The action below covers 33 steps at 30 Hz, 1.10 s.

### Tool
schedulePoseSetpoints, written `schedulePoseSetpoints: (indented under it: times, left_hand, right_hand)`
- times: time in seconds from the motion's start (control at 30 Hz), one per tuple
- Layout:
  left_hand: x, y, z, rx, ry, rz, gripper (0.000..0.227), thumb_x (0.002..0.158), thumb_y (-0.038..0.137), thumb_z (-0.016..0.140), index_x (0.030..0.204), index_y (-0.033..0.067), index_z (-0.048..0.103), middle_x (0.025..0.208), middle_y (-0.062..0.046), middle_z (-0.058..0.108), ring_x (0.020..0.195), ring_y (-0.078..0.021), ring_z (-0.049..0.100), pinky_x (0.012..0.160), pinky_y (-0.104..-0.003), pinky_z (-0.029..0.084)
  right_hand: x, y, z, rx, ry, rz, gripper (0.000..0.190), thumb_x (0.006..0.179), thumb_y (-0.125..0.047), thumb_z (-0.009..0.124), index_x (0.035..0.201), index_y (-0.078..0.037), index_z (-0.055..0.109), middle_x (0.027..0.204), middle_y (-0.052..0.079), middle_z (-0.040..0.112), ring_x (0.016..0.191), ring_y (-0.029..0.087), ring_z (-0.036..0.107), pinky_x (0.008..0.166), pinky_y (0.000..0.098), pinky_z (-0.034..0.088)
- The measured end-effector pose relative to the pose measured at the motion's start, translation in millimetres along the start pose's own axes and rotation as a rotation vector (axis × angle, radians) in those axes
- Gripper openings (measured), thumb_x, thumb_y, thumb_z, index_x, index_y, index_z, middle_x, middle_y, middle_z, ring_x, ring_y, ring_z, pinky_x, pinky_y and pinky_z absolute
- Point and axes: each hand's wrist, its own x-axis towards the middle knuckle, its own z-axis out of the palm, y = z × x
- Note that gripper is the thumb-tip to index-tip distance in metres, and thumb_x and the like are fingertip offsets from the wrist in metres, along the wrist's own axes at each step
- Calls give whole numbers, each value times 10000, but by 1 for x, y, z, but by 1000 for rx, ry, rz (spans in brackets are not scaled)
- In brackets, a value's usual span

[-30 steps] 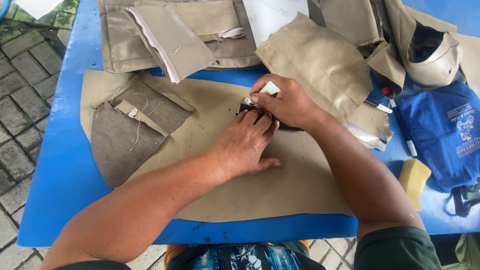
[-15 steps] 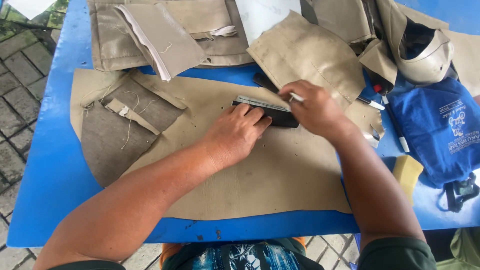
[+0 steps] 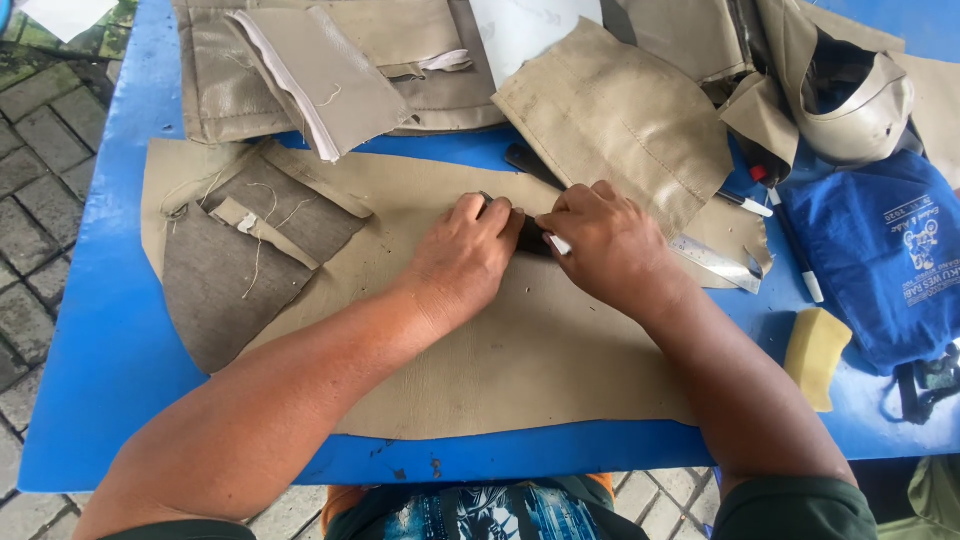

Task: Marking lines on a leather strip using a grid template and a white marker

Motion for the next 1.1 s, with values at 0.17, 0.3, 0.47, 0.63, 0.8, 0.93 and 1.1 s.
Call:
schedulePoseSetpoints:
  times: [0.17,0.3,0.47,0.63,0.8,0.93,1.1]
  left_hand:
    - [3,4,-21,81,94,47,133,958,88,530,953,127,658,922,-55,515,893,-277,581,617,-360,517]
    - [7,4,-27,127,115,81,145,975,93,527,947,141,662,821,-31,487,823,-247,550,624,-365,488]
    - [11,1,-46,41,86,44,173,929,274,659,1059,163,684,943,-65,561,1005,-290,567,824,-437,487]
    - [8,-22,-43,-192,80,-133,625,993,503,571,1475,107,538,1281,-183,580,1197,-404,608,941,-516,521]
    - [1,-21,-34,-140,173,-203,348,1040,449,506,1005,213,758,1105,-5,629,1211,-285,581,907,-457,513]
    - [9,-21,-45,-346,231,-160,471,1050,453,508,698,167,634,1028,13,661,1178,-276,610,986,-453,487]
    - [6,-16,-53,-341,24,-40,268,1019,372,543,988,190,737,981,-19,662,1030,-269,658,861,-449,536]
  right_hand:
    - [-10,-2,-18,-12,-54,10,269,845,-388,772,1023,-187,786,909,8,689,917,236,656,735,395,595]
    - [-15,4,-10,-81,-101,74,273,830,-477,770,946,-231,778,816,-34,685,863,217,652,722,374,578]
    - [-12,1,-19,-58,-103,73,326,823,-523,772,952,-224,767,823,-30,693,850,212,664,734,368,581]
    - [-10,24,-20,209,-1,121,373,888,-520,731,1114,-224,763,955,38,744,903,291,717,754,448,589]
    - [-14,19,-15,144,-75,212,280,929,-520,700,991,-251,746,870,18,714,846,284,717,752,443,590]
    - [-10,6,-45,378,-208,84,226,869,-503,765,909,-281,763,846,-34,738,857,245,741,763,397,588]
    - [-12,5,-32,390,-314,122,277,894,-422,751,1079,-218,725,982,19,747,979,254,743,843,452,589]
